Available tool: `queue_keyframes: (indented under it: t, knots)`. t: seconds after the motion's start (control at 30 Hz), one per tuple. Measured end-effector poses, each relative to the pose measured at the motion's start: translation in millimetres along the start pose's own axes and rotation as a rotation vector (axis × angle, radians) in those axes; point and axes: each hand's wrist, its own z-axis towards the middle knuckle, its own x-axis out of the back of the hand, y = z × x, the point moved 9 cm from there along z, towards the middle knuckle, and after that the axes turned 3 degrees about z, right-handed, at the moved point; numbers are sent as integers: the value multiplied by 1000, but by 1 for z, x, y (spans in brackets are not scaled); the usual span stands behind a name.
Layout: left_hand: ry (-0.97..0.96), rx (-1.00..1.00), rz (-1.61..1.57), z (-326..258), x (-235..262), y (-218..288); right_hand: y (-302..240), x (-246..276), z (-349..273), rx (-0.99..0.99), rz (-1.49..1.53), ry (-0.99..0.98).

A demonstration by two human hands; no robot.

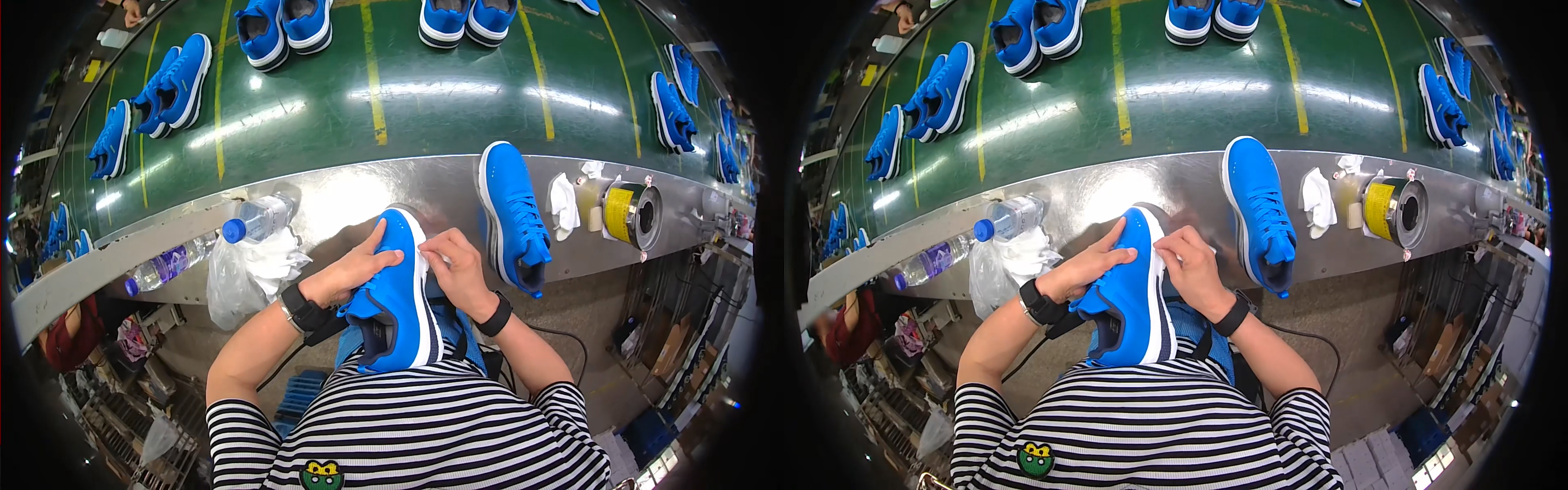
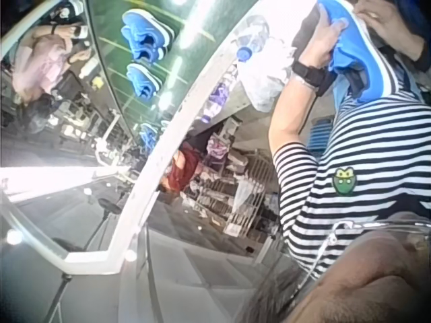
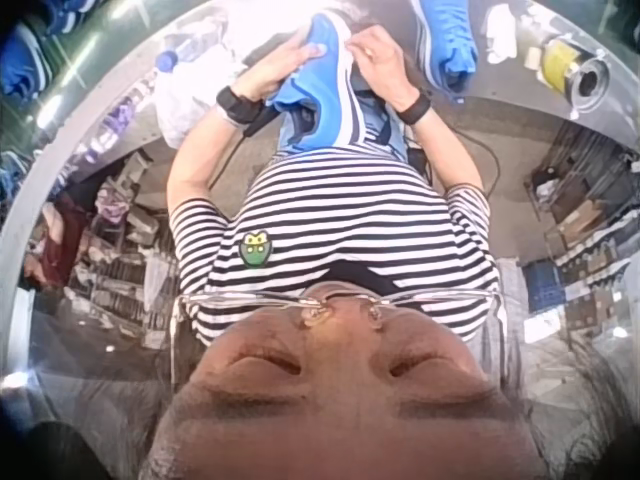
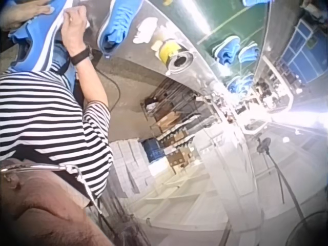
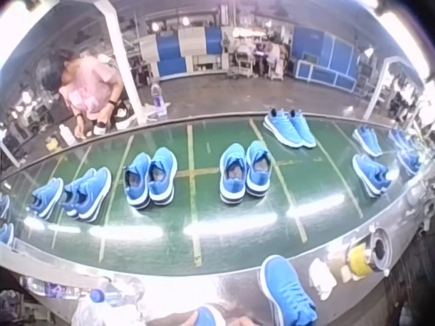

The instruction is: The person wipes the exterior of blue sneakers with a white cloth on a factory assembly line. They handle the shoes one at a time, rotating them to clean different sides, and place them back on the conveyor belt after wiping.

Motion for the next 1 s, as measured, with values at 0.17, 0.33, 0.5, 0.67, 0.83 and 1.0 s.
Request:
queue_keyframes:
  t: [0.17, 0.33, 0.5, 0.67, 0.83, 1.0]
  knots:
    - [10, -21, 14, 3, 2, -3, -3, -6, 1, 43, -51, -63]
    - [5, -6, 46, 5, 3, -3, -8, -6, -2, 92, -34, -101]
    - [3, -12, 22, 4, 3, -2, 0, 1, 0, 2, 39, -26]
    - [-10, -36, 14, 7, 4, -5, 2, -6, 1, 5, -24, -58]
    - [-14, -20, 28, 5, 2, -2, -5, -8, -7, 83, -48, -84]
    - [-23, -8, 15, 2, 1, 0, -2, 0, -7, 37, 44, -19]
